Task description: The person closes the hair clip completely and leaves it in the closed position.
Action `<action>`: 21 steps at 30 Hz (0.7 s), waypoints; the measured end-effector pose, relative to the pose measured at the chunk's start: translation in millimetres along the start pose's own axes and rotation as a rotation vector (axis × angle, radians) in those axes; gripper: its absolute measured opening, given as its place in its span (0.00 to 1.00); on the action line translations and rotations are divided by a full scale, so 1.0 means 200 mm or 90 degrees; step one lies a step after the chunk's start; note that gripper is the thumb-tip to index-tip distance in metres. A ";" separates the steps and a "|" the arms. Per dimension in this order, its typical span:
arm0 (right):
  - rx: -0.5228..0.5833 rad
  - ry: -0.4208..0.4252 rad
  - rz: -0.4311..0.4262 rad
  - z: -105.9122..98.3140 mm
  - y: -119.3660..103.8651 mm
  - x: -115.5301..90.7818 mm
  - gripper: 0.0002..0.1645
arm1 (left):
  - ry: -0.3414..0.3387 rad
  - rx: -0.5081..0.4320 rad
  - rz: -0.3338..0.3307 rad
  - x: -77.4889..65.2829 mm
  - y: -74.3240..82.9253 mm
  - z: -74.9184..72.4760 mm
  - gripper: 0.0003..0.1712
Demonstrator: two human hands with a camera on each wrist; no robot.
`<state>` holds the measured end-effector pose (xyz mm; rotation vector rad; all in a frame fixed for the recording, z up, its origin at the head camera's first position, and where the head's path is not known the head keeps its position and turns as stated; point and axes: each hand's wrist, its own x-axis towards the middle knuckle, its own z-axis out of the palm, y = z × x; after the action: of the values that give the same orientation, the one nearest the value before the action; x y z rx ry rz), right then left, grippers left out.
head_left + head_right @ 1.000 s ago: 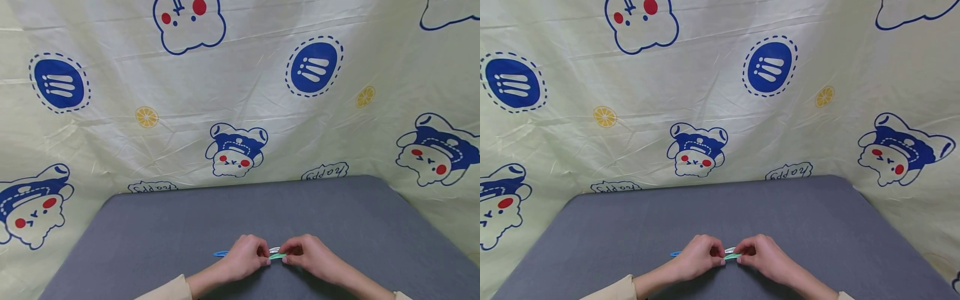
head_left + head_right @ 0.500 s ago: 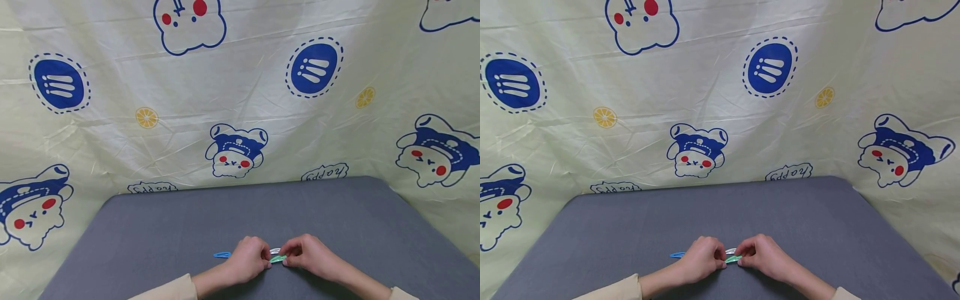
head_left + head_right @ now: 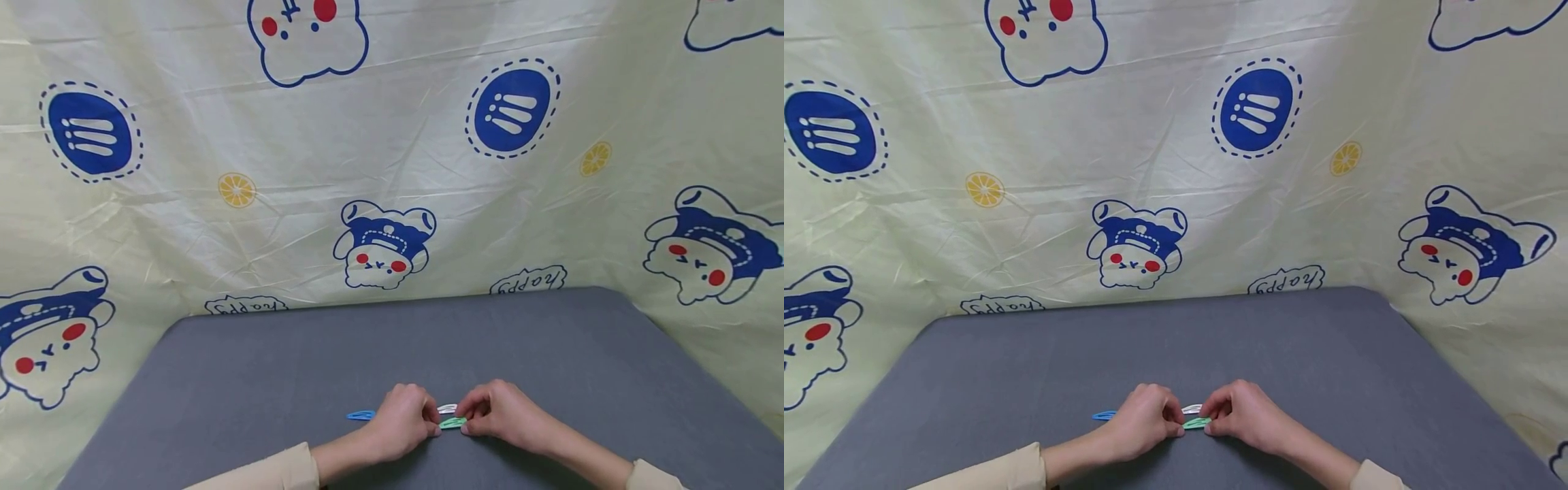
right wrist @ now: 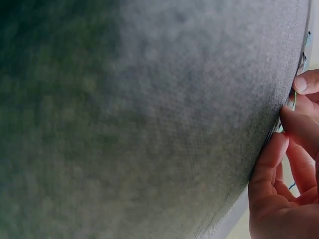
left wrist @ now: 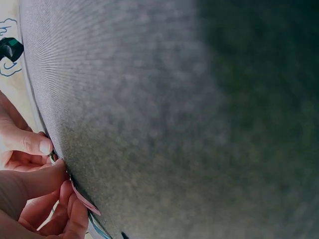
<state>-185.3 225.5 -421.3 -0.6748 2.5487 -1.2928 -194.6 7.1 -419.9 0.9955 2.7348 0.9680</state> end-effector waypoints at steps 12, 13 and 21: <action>-0.009 -0.030 -0.008 -0.02 0.02 0.01 0.08 | -0.007 -0.003 0.001 -0.01 0.00 0.00 0.06; 0.001 -0.034 -0.007 -0.02 0.02 0.00 0.09 | -0.010 -0.003 -0.001 -0.01 0.00 0.00 0.06; 0.094 -0.032 -0.017 -0.03 0.03 -0.04 0.13 | -0.010 -0.097 -0.001 -0.04 -0.01 -0.04 0.06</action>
<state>-181.7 236.2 -422.7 -0.7036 2.3848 -1.4365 -191.8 -4.5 -415.9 0.9695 2.6026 1.1431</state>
